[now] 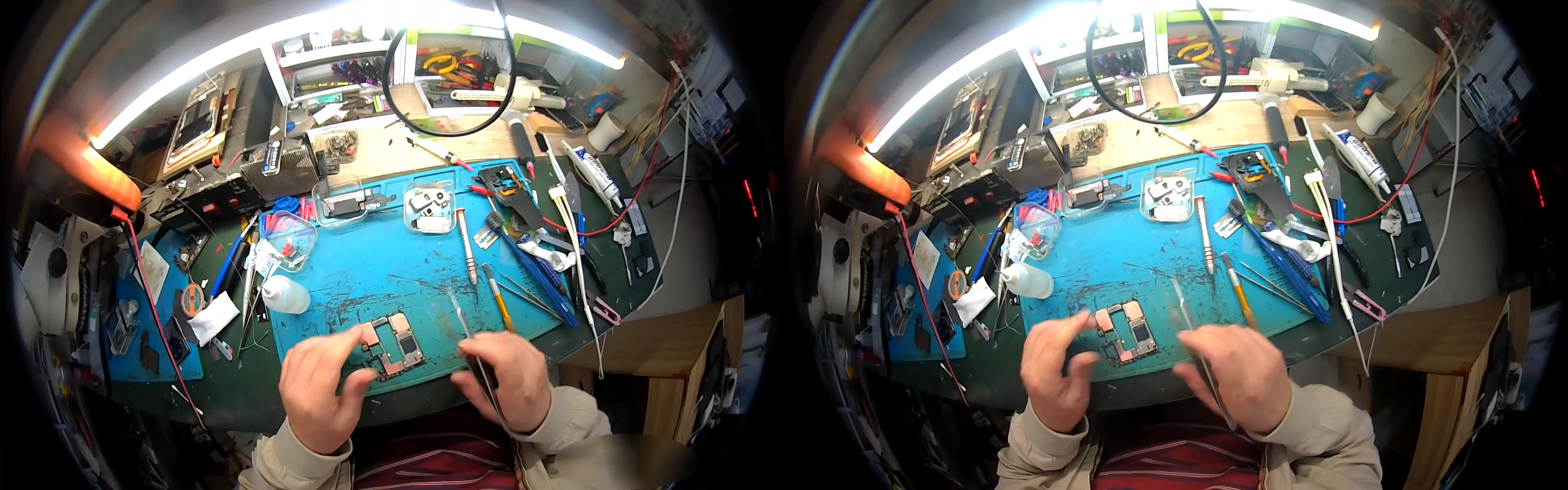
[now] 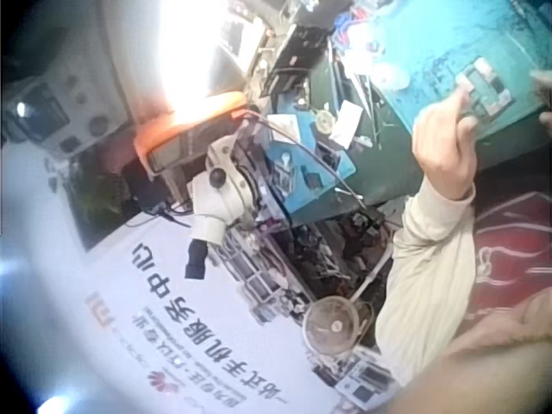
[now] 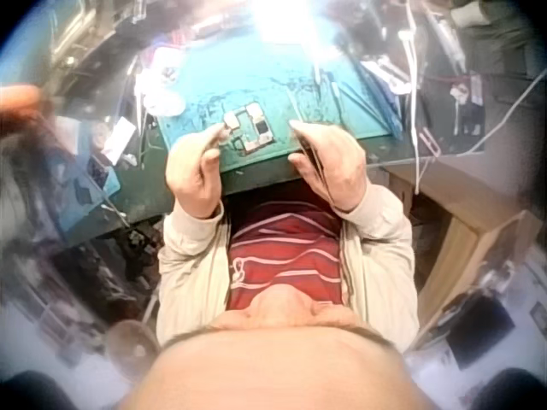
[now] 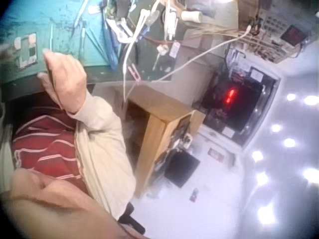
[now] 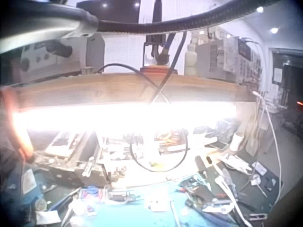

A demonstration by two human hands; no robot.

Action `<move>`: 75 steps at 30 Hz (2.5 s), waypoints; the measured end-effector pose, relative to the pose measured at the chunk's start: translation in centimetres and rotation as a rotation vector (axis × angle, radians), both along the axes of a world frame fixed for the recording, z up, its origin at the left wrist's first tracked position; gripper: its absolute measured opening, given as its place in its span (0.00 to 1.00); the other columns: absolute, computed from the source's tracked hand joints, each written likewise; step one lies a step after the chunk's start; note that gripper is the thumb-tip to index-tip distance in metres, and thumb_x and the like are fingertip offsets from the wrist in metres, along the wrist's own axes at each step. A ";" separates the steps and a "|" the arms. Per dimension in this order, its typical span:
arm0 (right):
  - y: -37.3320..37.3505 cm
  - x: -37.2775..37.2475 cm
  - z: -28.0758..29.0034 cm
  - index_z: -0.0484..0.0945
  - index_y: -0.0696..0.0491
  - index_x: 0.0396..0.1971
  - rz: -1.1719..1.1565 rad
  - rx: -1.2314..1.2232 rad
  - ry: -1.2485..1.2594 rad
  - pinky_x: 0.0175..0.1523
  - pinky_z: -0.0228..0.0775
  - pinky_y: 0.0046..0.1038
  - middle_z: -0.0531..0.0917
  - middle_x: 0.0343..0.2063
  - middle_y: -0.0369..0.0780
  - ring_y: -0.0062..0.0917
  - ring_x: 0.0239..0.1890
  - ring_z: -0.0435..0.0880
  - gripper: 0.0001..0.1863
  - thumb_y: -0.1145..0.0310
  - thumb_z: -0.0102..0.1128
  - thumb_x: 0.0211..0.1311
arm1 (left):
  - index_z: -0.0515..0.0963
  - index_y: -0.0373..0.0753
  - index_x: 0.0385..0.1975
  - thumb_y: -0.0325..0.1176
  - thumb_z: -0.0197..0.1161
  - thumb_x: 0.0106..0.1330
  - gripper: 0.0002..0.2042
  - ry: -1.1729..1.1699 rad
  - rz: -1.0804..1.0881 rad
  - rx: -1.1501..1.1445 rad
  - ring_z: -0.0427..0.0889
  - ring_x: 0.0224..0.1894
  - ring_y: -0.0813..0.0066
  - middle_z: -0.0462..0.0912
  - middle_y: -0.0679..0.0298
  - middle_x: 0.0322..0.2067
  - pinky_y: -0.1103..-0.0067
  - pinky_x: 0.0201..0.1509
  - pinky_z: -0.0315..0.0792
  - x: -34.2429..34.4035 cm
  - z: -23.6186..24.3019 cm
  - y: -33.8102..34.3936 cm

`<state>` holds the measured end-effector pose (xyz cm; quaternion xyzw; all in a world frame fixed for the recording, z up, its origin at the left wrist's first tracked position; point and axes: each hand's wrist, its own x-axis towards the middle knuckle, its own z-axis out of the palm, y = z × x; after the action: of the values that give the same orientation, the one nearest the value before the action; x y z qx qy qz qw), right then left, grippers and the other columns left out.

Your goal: The person applies flux to a small circuit board, then uses a hot air rework station to heat the board while holding it with tweezers. The person repeatedly applies heat to specific areas of the board.

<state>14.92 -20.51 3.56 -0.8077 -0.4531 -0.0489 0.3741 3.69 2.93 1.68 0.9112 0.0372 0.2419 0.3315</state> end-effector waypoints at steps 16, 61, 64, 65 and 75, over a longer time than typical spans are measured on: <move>-3.0 3.7 2.5 0.84 0.53 0.50 -0.173 -0.408 -0.497 0.43 0.74 0.32 0.83 0.41 0.39 0.31 0.41 0.84 0.17 0.70 0.62 0.60 | 0.71 0.30 0.65 0.25 0.73 0.60 0.32 0.128 -0.083 0.170 0.79 0.55 0.50 0.81 0.50 0.54 0.62 0.61 0.74 2.0 1.4 -0.3; 1.7 1.5 0.4 0.84 0.57 0.43 -0.060 -0.038 0.118 0.33 0.78 0.32 0.89 0.29 0.45 0.37 0.31 0.90 0.12 0.79 0.68 0.59 | 0.56 0.37 0.78 0.26 0.73 0.64 0.43 -0.225 0.134 0.004 0.83 0.56 0.52 0.83 0.53 0.55 0.67 0.60 0.76 0.7 1.2 5.5; 1.4 1.8 0.3 0.84 0.57 0.42 -0.066 -0.077 0.104 0.34 0.78 0.32 0.88 0.29 0.46 0.37 0.31 0.89 0.11 0.80 0.68 0.58 | 0.60 0.37 0.76 0.26 0.74 0.63 0.41 -0.331 0.282 -0.034 0.82 0.60 0.53 0.84 0.51 0.57 0.67 0.63 0.75 -4.6 4.5 6.8; 1.2 1.9 0.4 0.84 0.58 0.42 -0.066 -0.084 0.104 0.34 0.78 0.32 0.88 0.29 0.46 0.37 0.31 0.89 0.11 0.80 0.67 0.58 | 0.59 0.35 0.76 0.24 0.73 0.64 0.40 -0.339 0.362 -0.040 0.83 0.59 0.57 0.84 0.51 0.57 0.68 0.63 0.75 -6.7 5.2 8.4; 1.7 2.4 1.1 0.84 0.57 0.40 0.005 -0.125 0.015 0.38 0.78 0.35 0.88 0.28 0.45 0.39 0.32 0.89 0.10 0.78 0.68 0.57 | 0.53 0.35 0.78 0.23 0.72 0.65 0.44 -0.235 0.969 -0.046 0.84 0.52 0.60 0.78 0.49 0.59 0.69 0.57 0.78 -19.4 -0.8 25.0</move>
<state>17.35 -18.80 4.63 -0.8288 -0.4545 -0.0136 0.3261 -15.75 27.94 0.88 0.7482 0.4240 0.4682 0.2032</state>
